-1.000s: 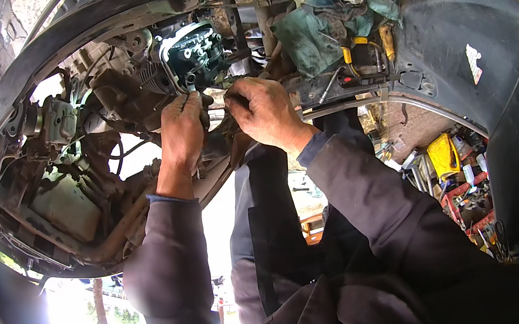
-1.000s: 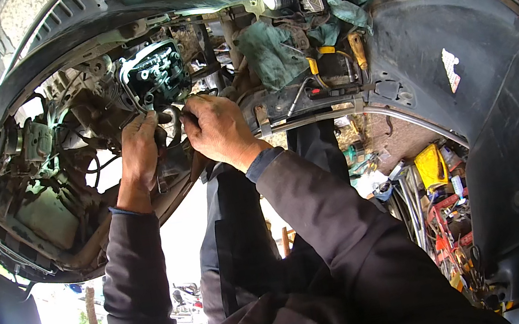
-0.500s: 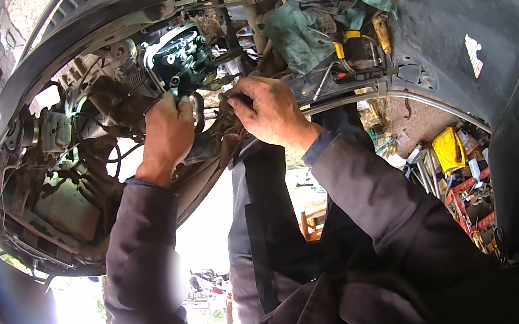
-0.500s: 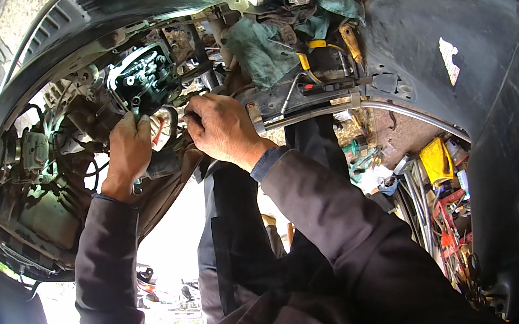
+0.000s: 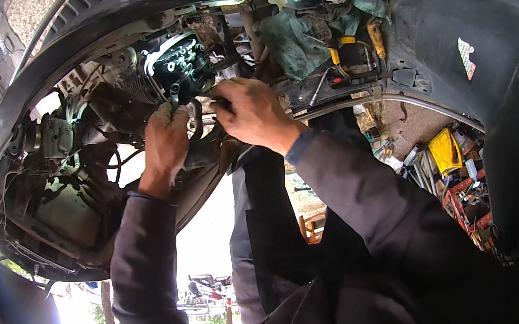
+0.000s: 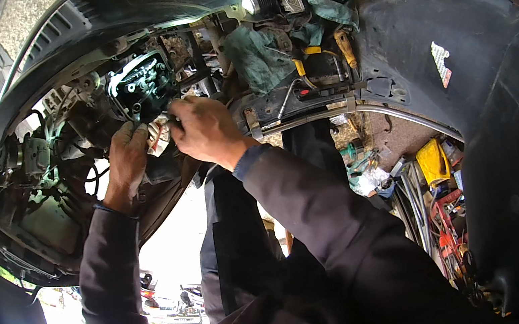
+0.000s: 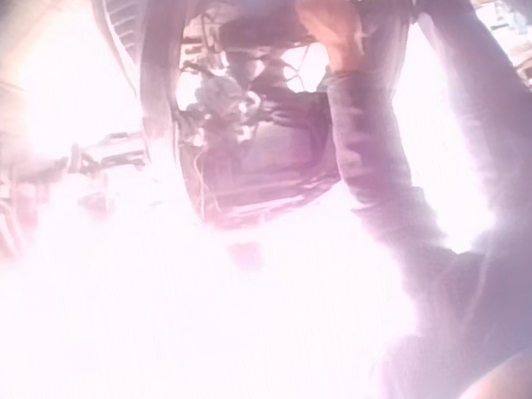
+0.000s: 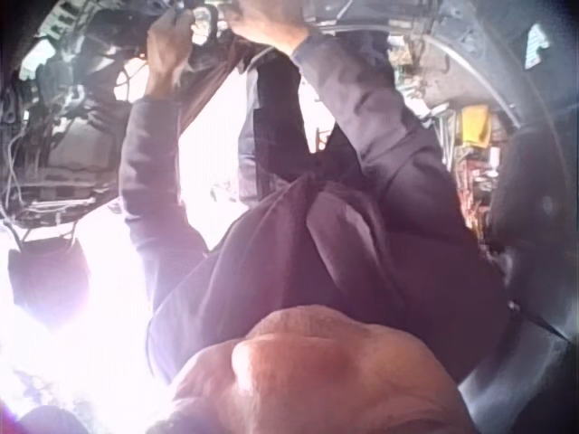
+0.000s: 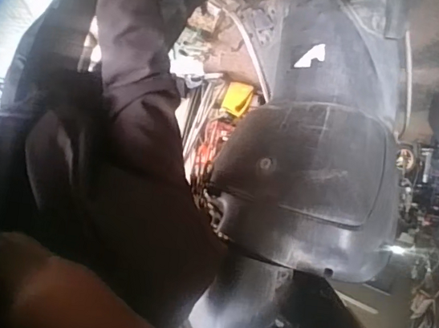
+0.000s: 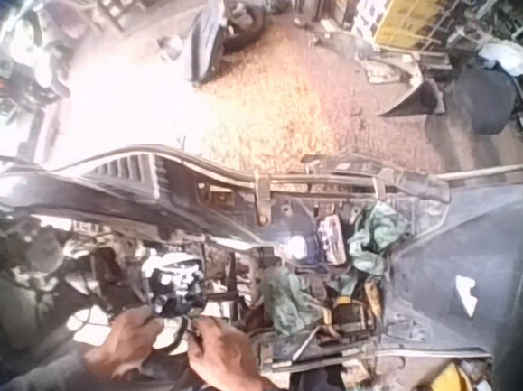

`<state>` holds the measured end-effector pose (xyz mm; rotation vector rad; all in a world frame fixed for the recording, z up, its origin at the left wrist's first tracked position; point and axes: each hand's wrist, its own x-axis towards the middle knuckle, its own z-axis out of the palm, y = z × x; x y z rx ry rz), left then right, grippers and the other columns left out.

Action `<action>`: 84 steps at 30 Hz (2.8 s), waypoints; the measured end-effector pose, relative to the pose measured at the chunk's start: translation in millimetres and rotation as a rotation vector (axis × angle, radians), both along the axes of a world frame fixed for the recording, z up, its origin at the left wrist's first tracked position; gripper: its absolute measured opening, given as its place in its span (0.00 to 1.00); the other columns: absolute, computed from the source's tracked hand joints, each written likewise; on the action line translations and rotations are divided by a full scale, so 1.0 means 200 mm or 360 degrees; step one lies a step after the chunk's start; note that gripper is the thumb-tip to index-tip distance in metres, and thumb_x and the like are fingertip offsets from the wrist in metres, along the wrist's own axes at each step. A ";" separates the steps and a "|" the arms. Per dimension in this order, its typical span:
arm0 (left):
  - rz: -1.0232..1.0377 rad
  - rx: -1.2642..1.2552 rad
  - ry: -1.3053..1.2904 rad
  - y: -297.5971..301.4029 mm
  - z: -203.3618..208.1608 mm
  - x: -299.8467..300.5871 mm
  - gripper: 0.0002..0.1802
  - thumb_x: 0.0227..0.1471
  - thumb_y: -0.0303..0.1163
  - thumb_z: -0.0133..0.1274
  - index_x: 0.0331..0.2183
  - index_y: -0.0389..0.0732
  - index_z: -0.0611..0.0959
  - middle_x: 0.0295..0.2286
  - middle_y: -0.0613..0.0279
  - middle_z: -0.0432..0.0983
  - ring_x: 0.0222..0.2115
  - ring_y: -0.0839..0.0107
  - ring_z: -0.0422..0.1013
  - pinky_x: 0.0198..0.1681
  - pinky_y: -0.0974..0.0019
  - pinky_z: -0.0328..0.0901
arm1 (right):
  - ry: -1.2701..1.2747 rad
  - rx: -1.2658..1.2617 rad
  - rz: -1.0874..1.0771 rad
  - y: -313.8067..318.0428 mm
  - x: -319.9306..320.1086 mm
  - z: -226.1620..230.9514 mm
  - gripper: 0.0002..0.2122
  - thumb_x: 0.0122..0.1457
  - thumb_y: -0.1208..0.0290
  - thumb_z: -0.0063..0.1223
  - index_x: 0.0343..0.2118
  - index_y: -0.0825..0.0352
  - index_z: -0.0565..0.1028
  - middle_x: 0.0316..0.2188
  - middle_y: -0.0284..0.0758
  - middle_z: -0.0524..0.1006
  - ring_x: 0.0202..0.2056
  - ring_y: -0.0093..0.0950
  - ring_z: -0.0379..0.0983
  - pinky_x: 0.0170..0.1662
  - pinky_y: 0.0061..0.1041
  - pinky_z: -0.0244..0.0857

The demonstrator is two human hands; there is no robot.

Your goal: The person works under the hood of a car, using a yellow-handled screwdriver and a wrench to adjust and tighten components within the engine bay. The hands repeatedly reach into the engine compartment, manipulate fasteners, and reposition tools while a headlamp illuminates the workspace.

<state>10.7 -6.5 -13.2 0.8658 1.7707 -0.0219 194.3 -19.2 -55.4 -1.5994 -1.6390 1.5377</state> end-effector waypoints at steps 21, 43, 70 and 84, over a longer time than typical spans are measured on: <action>0.1344 0.0327 -0.0184 -0.11 0.28 0.01 0.09 0.63 0.34 0.44 0.31 0.42 0.72 0.15 0.71 0.61 0.12 0.81 0.55 0.14 0.75 0.51 | -0.0104 0.0251 0.0654 0.22 -0.28 -0.12 0.06 0.57 0.70 0.46 0.31 0.64 0.74 0.31 0.40 0.76 0.35 0.39 0.77 0.34 0.37 0.71; 0.1318 0.0201 -0.0336 -0.09 0.29 0.01 0.10 0.63 0.34 0.44 0.29 0.42 0.70 0.14 0.71 0.59 0.11 0.81 0.53 0.13 0.75 0.50 | -0.0155 0.0473 0.0665 0.18 -0.30 -0.16 0.06 0.55 0.70 0.46 0.30 0.65 0.73 0.30 0.39 0.76 0.32 0.38 0.77 0.32 0.36 0.70; 0.1381 0.0060 -0.0246 -0.10 0.29 0.03 0.07 0.62 0.33 0.47 0.38 0.41 0.76 0.17 0.75 0.60 0.13 0.85 0.53 0.15 0.78 0.50 | -0.0075 0.0012 0.0041 0.14 -0.15 -0.77 0.07 0.52 0.70 0.52 0.25 0.63 0.80 0.24 0.40 0.78 0.29 0.38 0.78 0.33 0.35 0.71; 0.1153 -0.0066 -0.0058 -0.09 0.28 0.04 0.11 0.62 0.36 0.47 0.33 0.40 0.77 0.18 0.76 0.64 0.16 0.86 0.57 0.18 0.78 0.51 | 0.0062 -0.0307 -0.0680 0.11 -0.12 -0.54 0.07 0.53 0.70 0.55 0.26 0.69 0.78 0.24 0.43 0.80 0.29 0.40 0.77 0.37 0.37 0.70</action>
